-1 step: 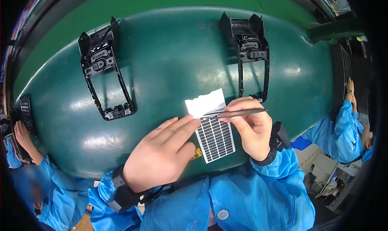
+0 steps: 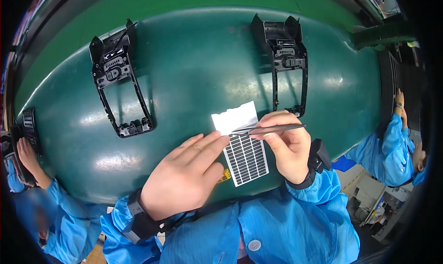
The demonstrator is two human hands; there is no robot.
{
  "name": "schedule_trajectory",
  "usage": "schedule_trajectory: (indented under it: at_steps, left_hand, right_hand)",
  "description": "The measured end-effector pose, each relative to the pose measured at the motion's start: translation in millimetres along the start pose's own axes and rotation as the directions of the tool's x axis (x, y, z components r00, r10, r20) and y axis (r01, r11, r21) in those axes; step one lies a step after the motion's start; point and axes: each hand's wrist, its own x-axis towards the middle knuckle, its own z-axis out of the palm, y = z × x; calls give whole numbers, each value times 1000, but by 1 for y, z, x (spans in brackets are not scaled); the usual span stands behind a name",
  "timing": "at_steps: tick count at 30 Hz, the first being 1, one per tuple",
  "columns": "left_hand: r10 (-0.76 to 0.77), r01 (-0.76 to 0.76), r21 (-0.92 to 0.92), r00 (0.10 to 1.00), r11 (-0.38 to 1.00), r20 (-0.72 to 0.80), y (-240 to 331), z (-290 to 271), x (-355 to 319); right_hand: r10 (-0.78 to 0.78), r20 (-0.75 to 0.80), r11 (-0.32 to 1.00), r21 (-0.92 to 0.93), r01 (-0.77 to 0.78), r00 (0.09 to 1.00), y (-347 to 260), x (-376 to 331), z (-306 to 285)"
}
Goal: Using tweezers to pick up small parts and place them into a black plastic housing on a conveyor belt.
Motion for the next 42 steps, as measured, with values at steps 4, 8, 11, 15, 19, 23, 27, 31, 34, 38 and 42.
schedule_trajectory:
  at_steps: [4, 8, 11, 15, 19, 23, 27, 31, 34, 38, 42]
  left_hand:
    - [12, -12, 116, 1000, 993, 4, 5, 0, 3]
    - [28, -31, 200, 999, 979, 21, 9, 1, 6]
    - [50, -56, 250, 998, 966, 30, 10, 3, 6]
    - [70, -75, 320, 997, 944, 29, 14, 11, 6]
    - [74, -79, 383, 997, 920, 28, 17, 12, 8]
    - [90, -98, 392, 995, 915, 40, 15, 11, 12]
    - [74, -82, 352, 997, 932, 34, 17, 11, 12]
    - [14, -25, 173, 998, 985, 62, 13, 2, 13]
    - [-20, 16, 99, 999, 995, 39, 19, -6, 20]
    - [44, -41, 90, 999, 995, -30, 41, 0, 51]
    - [101, -82, 214, 991, 973, -83, 30, 20, 81]
  right_hand:
    - [3, 7, 1000, -14, -3, 1000, 0, 1, 0]
    - [0, 11, 1000, -10, 0, 1000, 0, -1, -1]
    - [2, 19, 1000, -31, -2, 1000, 0, 0, -1]
    - [-31, 35, 998, -53, 33, 999, 2, 1, -4]
    - [-43, 39, 998, -37, 44, 998, 3, 3, -4]
    - [6, 10, 999, 50, -6, 1000, 2, 3, -5]
    - [-9, 15, 998, 57, 8, 1000, 3, 2, -9]
    - [-18, -42, 992, 121, 23, 999, -6, 0, -17]
    - [-180, -115, 983, 23, 184, 977, -28, 13, -36]
    - [-245, -242, 963, -175, 207, 939, -49, 49, -59]
    - [-244, -227, 967, -129, 219, 943, -40, 64, -65]
